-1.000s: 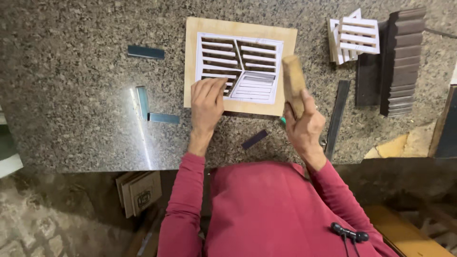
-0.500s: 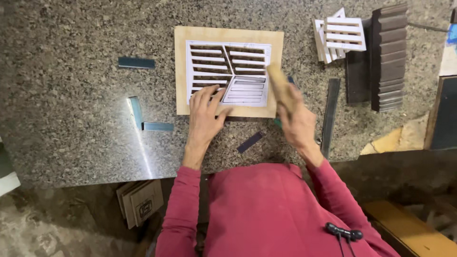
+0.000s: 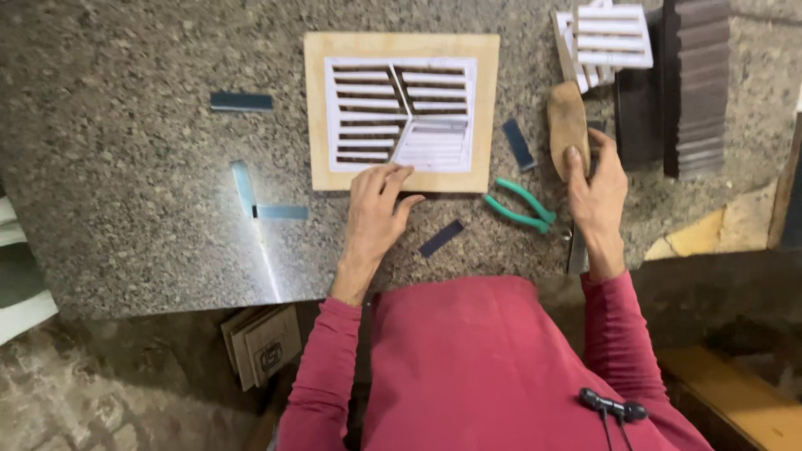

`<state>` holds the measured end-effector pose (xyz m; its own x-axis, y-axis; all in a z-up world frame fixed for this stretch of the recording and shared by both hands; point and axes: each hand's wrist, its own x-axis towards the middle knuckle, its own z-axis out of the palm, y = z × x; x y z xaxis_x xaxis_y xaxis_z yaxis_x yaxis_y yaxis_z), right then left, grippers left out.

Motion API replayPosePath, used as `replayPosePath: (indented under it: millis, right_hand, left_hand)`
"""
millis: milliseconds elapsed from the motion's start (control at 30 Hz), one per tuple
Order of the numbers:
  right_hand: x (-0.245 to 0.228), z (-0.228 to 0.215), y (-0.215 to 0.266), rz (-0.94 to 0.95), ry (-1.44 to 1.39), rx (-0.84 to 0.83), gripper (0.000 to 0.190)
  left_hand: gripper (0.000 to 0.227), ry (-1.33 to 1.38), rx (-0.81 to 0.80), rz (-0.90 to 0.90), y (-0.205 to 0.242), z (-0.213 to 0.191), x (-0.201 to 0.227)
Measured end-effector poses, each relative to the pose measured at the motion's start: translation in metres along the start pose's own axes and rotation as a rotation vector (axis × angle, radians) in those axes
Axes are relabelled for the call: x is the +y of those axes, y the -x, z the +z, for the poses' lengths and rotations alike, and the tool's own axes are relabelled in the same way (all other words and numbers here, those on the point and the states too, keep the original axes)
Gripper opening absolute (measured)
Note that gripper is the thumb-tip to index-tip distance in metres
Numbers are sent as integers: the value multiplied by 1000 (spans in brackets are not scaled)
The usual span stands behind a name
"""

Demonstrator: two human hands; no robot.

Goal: The person assembles a white vent grille on a wooden board using metal L-brackets. They use green pliers to bend the brackets and a wooden mallet to tap them into place, repeating the process for multiple sections of the grille.

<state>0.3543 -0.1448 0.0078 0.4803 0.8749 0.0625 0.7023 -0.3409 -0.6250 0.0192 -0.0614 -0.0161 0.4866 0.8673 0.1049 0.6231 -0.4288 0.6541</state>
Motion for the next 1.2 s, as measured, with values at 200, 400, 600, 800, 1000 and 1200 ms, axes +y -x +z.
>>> replayPosePath:
  millis: [200, 400, 600, 800, 1000, 1200]
  right_hand:
    - [-14, -10, 28, -105, 328, 169, 33]
    - [-23, -14, 49, -212, 169, -82, 24]
    - [-54, 14, 74, -366, 10, -476, 33]
    - [-70, 23, 76, -485, -140, -456, 23]
    - [-73, 15, 51, -413, -113, -411, 25]
    - [-59, 10, 21, -368, 257, -114, 27]
  left_hand:
    - [59, 1, -269, 3, 32, 30, 40]
    - [33, -24, -134, 24, 49, 54, 62]
    - [28, 92, -110, -50, 49, 56, 64]
    - [35, 179, -17, -33, 41, 36, 72]
    - [22, 147, -26, 12, 17, 19, 72]
    - [18, 140, 48, -85, 4, 10, 55]
